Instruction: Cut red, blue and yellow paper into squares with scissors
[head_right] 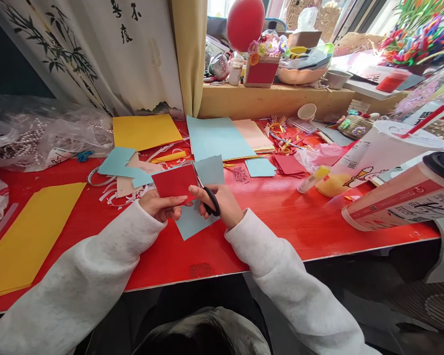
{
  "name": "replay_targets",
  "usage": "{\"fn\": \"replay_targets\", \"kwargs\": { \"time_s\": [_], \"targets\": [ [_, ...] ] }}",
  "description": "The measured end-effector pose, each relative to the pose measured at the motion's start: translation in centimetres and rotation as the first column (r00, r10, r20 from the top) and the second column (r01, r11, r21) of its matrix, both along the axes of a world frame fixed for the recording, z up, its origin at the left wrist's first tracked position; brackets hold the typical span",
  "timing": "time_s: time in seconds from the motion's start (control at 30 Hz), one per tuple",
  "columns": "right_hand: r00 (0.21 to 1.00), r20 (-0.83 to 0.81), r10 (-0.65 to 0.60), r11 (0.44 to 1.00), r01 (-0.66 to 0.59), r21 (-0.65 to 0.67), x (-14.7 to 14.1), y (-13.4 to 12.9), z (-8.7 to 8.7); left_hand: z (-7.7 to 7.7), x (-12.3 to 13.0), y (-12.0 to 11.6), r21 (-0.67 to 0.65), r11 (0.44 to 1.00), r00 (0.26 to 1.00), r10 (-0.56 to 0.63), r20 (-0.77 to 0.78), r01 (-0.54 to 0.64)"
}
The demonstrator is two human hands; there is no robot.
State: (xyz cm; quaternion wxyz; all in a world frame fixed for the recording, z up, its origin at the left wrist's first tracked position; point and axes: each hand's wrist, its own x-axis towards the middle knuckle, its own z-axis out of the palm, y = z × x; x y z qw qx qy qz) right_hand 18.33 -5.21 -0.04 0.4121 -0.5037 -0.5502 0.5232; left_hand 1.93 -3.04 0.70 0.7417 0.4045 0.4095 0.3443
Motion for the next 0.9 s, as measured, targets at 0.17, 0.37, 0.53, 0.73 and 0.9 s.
{"fn": "replay_targets", "kwargs": {
  "time_s": [0.17, 0.37, 0.53, 0.73, 0.9],
  "targets": [
    [0.998, 0.046, -0.051, 0.998, 0.049, 0.045, 0.1, 0.0, -0.1, -0.1, 0.0, 0.1, -0.007, 1.0, 1.0, 0.008, -0.023, -0.008],
    [0.995, 0.029, -0.091, 0.995, 0.09, 0.037, 0.1, 0.1, -0.1, -0.7, -0.3, 0.9, 0.016, 1.0, 0.999, 0.01, -0.039, -0.01],
    [0.994, -0.008, -0.111, 0.994, 0.11, -0.022, 0.1, 0.1, 0.1, -0.6, -0.6, 1.2, 0.069, 0.998, 0.998, -0.004, -0.06, 0.008],
    [0.992, -0.054, -0.113, 0.993, 0.111, -0.043, 0.3, 0.2, -0.2, 0.2, -0.9, 1.2, 0.075, 0.996, 0.993, -0.033, -0.112, 0.042],
    [0.99, 0.004, -0.138, 0.986, 0.137, -0.096, 0.3, 0.2, -0.2, 0.7, -1.2, 1.2, 0.04, 0.998, 0.977, -0.038, -0.208, 0.047]
  ]
}}
